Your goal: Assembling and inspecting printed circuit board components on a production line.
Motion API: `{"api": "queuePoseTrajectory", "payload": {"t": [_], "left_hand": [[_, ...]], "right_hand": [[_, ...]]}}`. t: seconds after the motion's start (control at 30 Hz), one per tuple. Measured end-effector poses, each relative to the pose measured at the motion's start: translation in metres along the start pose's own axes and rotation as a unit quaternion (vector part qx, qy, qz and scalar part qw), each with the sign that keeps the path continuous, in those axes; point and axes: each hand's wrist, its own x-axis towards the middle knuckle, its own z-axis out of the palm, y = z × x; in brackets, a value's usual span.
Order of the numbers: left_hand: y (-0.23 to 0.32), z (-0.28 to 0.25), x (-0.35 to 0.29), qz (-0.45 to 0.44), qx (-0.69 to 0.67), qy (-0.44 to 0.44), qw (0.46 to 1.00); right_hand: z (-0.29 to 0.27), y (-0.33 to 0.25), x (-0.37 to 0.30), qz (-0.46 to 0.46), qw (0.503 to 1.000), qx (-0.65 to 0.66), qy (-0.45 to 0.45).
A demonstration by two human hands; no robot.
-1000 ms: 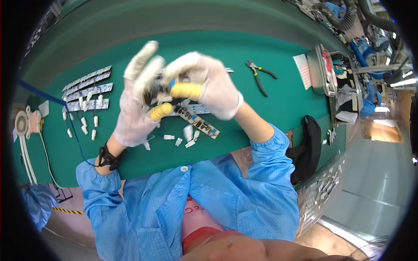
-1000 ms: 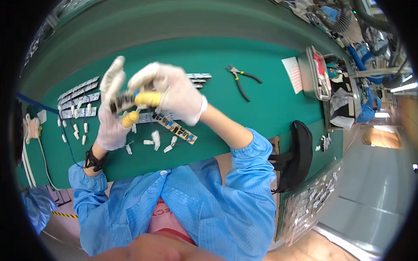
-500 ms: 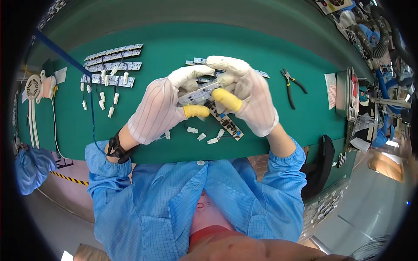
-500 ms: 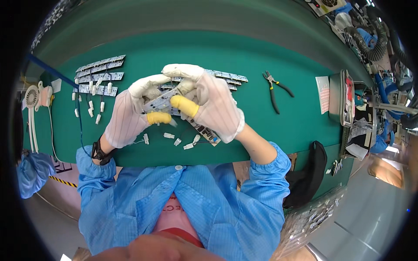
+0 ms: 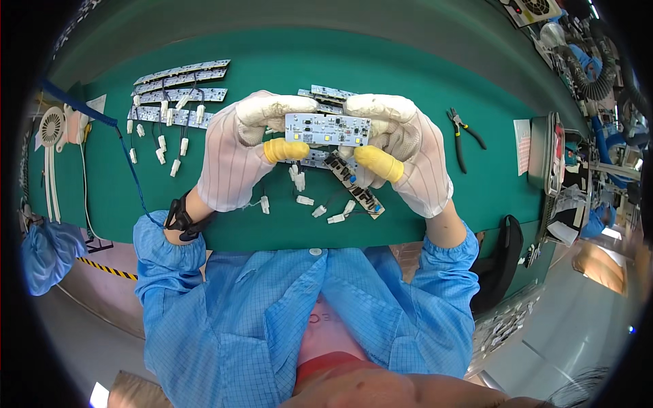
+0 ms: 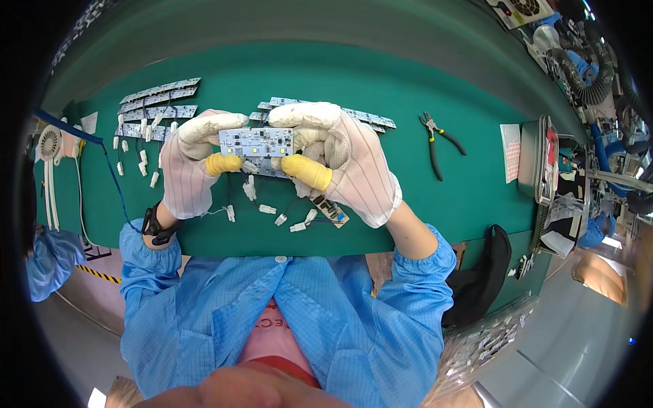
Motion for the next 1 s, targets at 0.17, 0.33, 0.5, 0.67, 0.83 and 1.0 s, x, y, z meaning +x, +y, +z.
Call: {"api": "queuePoseTrajectory", "payload": {"t": [0.17,0.33,0.5,0.67,0.83,1.0], "left_hand": [[0.0019,0.0011,-0.0006,-0.017,-0.082,-0.011,0.996],[-0.0031,-0.004,0.0002,0.049,-0.024,-0.017,0.998],[0.0003,-0.0036,0.002,0.054,-0.042,-0.025,0.997],[-0.0034,-0.0048,0.0012,0.069,-0.041,-0.028,0.996],[0.0001,-0.0048,0.0008,0.048,-0.036,-0.033,0.998],[-0.0057,-0.0063,0.0004,0.074,-0.035,-0.037,0.996]], "right_hand": [[0.0007,0.0002,-0.0002,-0.03,1.0,-0.003,0.009],[-0.0015,0.0027,-0.001,-0.026,0.999,-0.024,0.007],[-0.0025,0.0048,-0.002,-0.03,0.999,-0.028,0.015],[-0.0014,0.0058,-0.0001,-0.06,0.998,-0.016,0.006],[-0.0038,0.0053,-0.0004,-0.061,0.997,-0.04,0.0],[-0.0076,0.0072,-0.0014,-0.069,0.995,-0.067,-0.01]]}}
